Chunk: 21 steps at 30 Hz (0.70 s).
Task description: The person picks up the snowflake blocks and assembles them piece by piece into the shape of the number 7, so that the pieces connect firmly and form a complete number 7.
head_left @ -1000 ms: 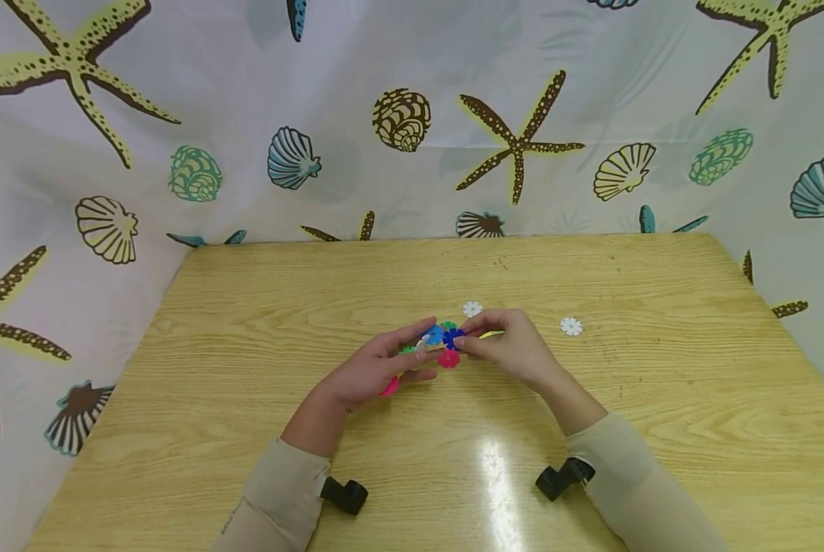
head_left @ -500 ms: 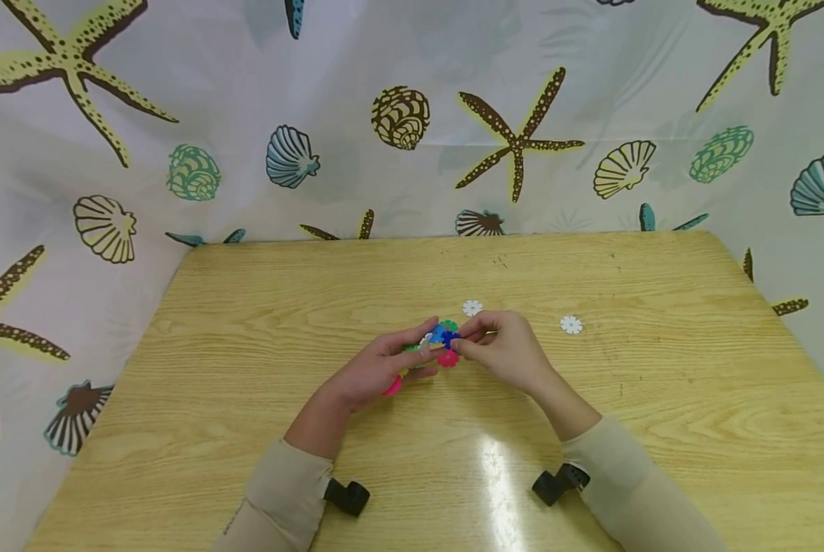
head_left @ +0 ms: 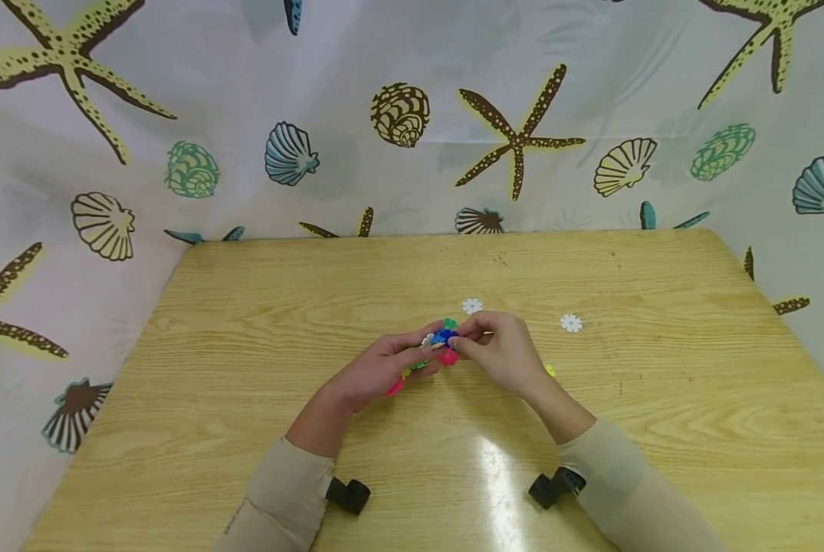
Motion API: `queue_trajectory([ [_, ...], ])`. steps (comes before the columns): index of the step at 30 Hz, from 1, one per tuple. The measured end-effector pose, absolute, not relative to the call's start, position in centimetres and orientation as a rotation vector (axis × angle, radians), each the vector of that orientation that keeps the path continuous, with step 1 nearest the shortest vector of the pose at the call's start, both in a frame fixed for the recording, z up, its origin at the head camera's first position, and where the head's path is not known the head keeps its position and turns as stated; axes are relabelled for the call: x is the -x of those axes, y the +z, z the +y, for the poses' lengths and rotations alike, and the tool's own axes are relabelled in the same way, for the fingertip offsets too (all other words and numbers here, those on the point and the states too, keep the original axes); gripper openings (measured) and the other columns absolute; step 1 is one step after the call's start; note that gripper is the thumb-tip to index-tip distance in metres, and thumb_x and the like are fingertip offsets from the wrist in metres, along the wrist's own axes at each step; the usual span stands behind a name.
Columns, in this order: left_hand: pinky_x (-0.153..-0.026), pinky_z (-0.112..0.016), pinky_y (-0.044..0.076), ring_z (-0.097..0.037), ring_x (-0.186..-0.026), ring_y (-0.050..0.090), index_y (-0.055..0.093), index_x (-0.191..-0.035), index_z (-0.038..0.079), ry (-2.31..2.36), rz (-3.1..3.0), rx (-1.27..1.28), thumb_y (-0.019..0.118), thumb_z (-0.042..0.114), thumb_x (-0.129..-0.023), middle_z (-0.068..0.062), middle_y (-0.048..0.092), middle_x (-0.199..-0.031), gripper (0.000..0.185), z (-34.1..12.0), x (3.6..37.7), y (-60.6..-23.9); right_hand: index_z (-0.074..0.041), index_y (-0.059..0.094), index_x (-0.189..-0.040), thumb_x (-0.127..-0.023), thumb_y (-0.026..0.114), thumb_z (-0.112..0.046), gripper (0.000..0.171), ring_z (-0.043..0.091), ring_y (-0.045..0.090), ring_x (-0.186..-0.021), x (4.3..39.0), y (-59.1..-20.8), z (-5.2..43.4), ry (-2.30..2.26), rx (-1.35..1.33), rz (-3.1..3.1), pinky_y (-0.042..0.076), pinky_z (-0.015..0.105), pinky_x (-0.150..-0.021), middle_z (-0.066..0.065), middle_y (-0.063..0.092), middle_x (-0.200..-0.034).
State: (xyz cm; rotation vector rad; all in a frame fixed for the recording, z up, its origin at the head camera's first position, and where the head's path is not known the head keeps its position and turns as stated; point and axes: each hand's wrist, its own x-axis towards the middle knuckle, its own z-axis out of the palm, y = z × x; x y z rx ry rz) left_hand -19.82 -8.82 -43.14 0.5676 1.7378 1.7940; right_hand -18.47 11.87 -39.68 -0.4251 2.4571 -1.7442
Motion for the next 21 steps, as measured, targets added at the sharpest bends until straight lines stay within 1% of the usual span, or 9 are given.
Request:
queue_trajectory([
  [3, -0.099, -0.034, 0.042, -0.023, -0.129, 0.039, 0.037, -0.142, 0.009, 1.811, 1.713, -0.587, 0.041, 0.015, -0.100, -0.004, 0.029, -0.148, 0.042, -8.8, 19.9, -43.2, 0.008, 0.066, -0.087, -0.083, 0.065, 0.001, 0.008, 0.034, 0.066, -0.075, 18.0, -38.8, 11.8, -1.746, 0.433, 2.467, 0.056, 0.026, -0.061, 0.020, 0.064, -0.082],
  [6, -0.099, -0.037, 0.042, -0.028, -0.127, 0.042, 0.036, -0.142, 0.009, 1.841, 1.683, -0.557, 0.043, 0.016, -0.099, -0.003, 0.036, -0.144, 0.044, -8.8, 19.8, -43.1, 0.008, 0.067, -0.089, -0.083, 0.065, 0.001, 0.009, 0.030, 0.067, -0.074, 18.1, -38.6, 11.7, -1.737, 0.444, 2.466, 0.057, 0.027, -0.063, 0.019, 0.065, -0.083],
  [7, -0.099, -0.037, 0.042, -0.029, -0.126, 0.042, 0.037, -0.142, 0.009, 1.850, 1.674, -0.544, 0.044, 0.017, -0.099, -0.003, 0.039, -0.142, 0.044, -8.8, 19.8, -43.1, 0.008, 0.067, -0.089, -0.083, 0.065, 0.001, 0.010, 0.027, 0.067, -0.073, 18.1, -38.6, 11.7, -1.732, 0.444, 2.466, 0.057, 0.028, -0.064, 0.018, 0.065, -0.083],
  [10, -0.097, -0.039, 0.044, -0.033, -0.124, 0.044, 0.042, -0.139, 0.009, 1.889, 1.626, -0.498, 0.048, 0.021, -0.097, -0.007, 0.043, -0.138, 0.044, -8.9, 19.8, -43.0, 0.006, 0.068, -0.091, -0.083, 0.067, -0.004, 0.012, 0.020, 0.066, -0.071, 18.4, -38.9, 11.7, -1.697, 0.423, 2.474, 0.057, 0.038, -0.066, 0.016, 0.067, -0.085],
  [12, -0.097, -0.041, 0.044, -0.035, -0.123, 0.044, 0.044, -0.137, 0.009, 1.906, 1.596, -0.484, 0.050, 0.022, -0.096, -0.012, 0.044, -0.137, 0.043, -9.0, 19.9, -43.0, 0.001, 0.070, -0.090, -0.083, 0.069, -0.010, 0.014, 0.022, 0.065, -0.072, 19.0, -39.7, 12.0, -1.683, 0.402, 2.478, 0.056, 0.043, -0.066, 0.013, 0.068, -0.084],
  [14, -0.097, -0.044, 0.043, -0.038, -0.122, 0.044, 0.045, -0.136, 0.007, 1.929, 1.555, -0.487, 0.049, 0.020, -0.097, -0.016, 0.045, -0.135, 0.042, -9.0, 19.9, -43.0, -0.004, 0.072, -0.089, -0.082, 0.071, -0.016, 0.014, 0.025, 0.065, -0.073, 19.5, -40.7, 12.3, -1.668, 0.398, 2.490, 0.055, 0.045, -0.066, 0.008, 0.069, -0.083],
  [17, -0.099, -0.047, 0.041, -0.041, -0.123, 0.042, 0.041, -0.138, 0.003, 1.948, 1.487, -0.516, 0.043, 0.014, -0.099, -0.018, 0.043, -0.137, 0.041, -8.9, 19.9, -43.2, -0.010, 0.073, -0.087, -0.080, 0.072, -0.020, 0.012, 0.027, 0.066, -0.074, 20.1, -41.8, 12.6, -1.660, 0.416, 2.503, 0.056, 0.038, -0.063, 0.002, 0.069, -0.081],
  [21, -0.100, -0.044, 0.040, -0.038, -0.125, 0.041, 0.036, -0.140, 0.002, 1.951, 1.417, -0.543, 0.039, 0.013, -0.100, -0.016, 0.041, -0.139, 0.042, -8.5, 19.8, -43.4, -0.009, 0.072, -0.086, -0.080, 0.073, -0.017, 0.009, 0.021, 0.066, -0.072, 20.0, -42.0, 12.6, -1.663, 0.442, 2.525, 0.056, 0.031, -0.062, 0.000, 0.068, -0.080],
])
